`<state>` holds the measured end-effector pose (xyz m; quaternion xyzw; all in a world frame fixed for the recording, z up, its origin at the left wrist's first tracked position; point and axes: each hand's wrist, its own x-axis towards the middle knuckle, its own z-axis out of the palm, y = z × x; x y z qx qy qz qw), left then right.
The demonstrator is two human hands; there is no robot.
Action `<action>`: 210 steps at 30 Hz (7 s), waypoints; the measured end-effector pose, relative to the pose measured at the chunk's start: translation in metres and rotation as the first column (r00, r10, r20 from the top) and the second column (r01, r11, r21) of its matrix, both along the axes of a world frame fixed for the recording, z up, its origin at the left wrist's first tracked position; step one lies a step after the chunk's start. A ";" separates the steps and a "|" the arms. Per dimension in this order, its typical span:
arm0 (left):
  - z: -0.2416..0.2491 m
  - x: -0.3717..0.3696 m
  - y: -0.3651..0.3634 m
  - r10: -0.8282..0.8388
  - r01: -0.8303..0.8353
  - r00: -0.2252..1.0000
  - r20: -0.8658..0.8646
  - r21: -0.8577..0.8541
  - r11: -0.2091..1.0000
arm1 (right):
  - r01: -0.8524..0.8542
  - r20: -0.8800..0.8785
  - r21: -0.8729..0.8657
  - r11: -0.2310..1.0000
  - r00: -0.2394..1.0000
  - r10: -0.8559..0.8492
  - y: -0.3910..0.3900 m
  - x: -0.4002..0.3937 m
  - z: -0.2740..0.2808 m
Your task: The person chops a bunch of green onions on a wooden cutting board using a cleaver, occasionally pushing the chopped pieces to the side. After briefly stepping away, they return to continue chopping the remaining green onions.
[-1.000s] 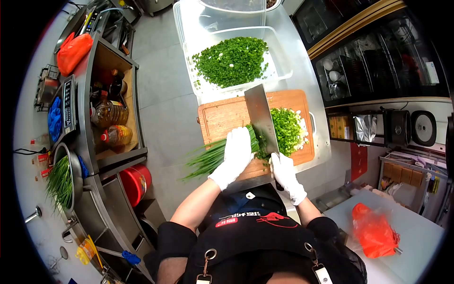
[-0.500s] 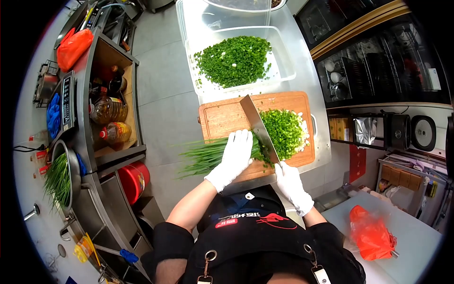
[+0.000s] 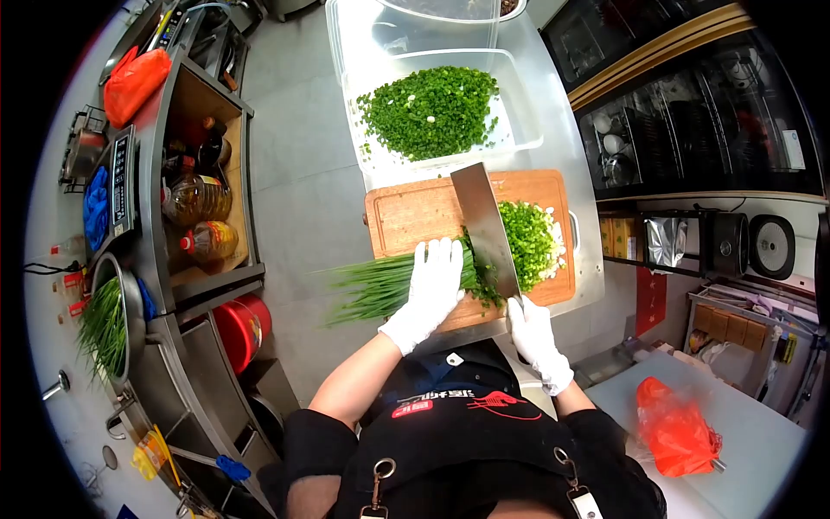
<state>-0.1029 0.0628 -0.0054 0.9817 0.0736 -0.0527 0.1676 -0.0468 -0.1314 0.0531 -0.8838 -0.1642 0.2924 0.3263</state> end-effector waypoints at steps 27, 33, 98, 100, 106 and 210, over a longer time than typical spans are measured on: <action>-0.003 -0.001 -0.002 0.059 -0.059 0.998 -0.008 -0.035 0.998 | -0.025 -0.024 -0.009 1.000 0.999 0.025 -0.002 0.003 0.018; -0.003 -0.002 -0.001 0.031 -0.032 0.999 -0.027 -0.041 0.999 | -0.132 0.057 -0.073 0.989 0.989 0.136 0.000 -0.002 0.008; -0.033 0.015 -0.021 0.224 -0.230 0.973 0.051 0.253 0.940 | -0.090 -0.038 -0.149 0.985 0.996 0.085 -0.001 -0.007 0.006; -0.025 0.016 -0.025 0.221 -0.216 0.975 0.016 0.284 0.934 | -0.117 -0.005 -0.167 0.979 0.993 0.118 0.002 -0.006 0.005; -0.026 0.018 -0.028 0.246 -0.226 0.969 -0.028 0.311 0.923 | -0.099 0.099 -0.077 0.992 0.989 0.106 0.029 0.003 -0.023; -0.030 -0.010 -0.022 0.044 -0.073 0.961 0.272 0.094 0.993 | -0.082 0.043 -0.115 0.990 0.995 0.088 0.004 -0.004 0.000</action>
